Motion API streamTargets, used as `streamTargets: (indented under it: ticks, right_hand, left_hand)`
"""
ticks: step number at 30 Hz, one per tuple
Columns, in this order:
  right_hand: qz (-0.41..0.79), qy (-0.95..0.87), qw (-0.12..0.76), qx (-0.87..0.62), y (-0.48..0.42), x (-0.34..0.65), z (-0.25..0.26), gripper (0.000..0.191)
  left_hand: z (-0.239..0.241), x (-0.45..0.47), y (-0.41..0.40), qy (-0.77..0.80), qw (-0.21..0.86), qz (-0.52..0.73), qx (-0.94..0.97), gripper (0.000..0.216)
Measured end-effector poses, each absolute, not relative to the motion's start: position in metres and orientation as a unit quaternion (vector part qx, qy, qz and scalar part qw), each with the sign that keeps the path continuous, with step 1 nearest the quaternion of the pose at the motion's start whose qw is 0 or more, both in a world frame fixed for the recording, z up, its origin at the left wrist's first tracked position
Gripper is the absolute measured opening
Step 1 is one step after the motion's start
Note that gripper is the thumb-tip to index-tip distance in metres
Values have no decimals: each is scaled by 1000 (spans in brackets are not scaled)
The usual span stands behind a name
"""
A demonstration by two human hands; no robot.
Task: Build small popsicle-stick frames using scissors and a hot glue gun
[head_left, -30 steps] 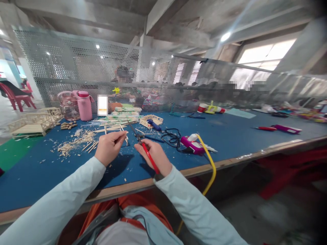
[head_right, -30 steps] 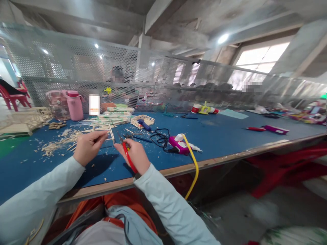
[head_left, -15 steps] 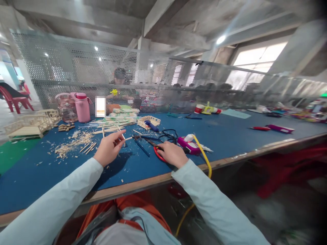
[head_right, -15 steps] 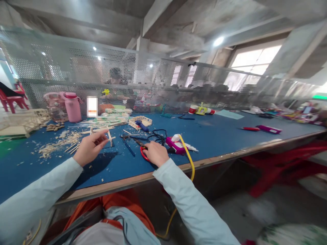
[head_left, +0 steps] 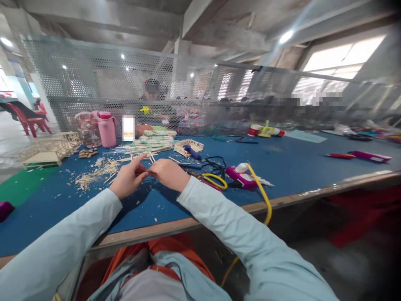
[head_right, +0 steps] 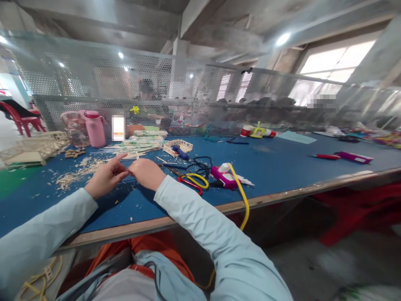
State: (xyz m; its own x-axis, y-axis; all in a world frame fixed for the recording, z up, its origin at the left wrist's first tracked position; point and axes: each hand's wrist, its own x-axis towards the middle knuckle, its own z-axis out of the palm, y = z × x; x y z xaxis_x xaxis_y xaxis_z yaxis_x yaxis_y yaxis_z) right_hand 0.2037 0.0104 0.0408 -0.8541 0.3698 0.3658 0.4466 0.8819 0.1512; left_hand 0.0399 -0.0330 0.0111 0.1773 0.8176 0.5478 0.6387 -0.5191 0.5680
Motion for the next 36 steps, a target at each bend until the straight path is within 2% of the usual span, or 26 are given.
streamTargets:
  ticks: [2, 6, 10, 14, 18, 23, 30, 36]
  right_hand:
    - [-110, -954, 162, -227, 12, 203, 36, 20]
    - [-121, -946, 149, -260, 10, 205, 21, 20]
    - [-157, -934, 107, -301, 6, 203, 12, 21]
    - [-184, -923, 95, -325, 1, 200, 14, 21]
    - [-189, -916, 76, -345, -3, 199, 16, 23]
    - [-180, -916, 54, -355, -3, 196, 15, 25]
    - [-184, -924, 57, -331, 1, 195, 12, 26]
    - [-180, -928, 66, -319, 4, 196, 10, 28]
  left_hand:
    - [15, 36, -35, 493, 96, 412, 760, 56]
    - [31, 15, -37, 586, 28, 431, 685, 40]
    - [33, -12, -31, 654, 57, 439, 614, 38]
    - [18, -19, -26, 632, 115, 351, 681, 64]
    - [10, -9, -27, 603, 147, 358, 697, 83]
    - [7, 2, -27, 591, 180, 393, 681, 87]
    - [-3, 6, -21, 555, 280, 421, 661, 99]
    - [-10, 7, -17, 550, 255, 400, 687, 96]
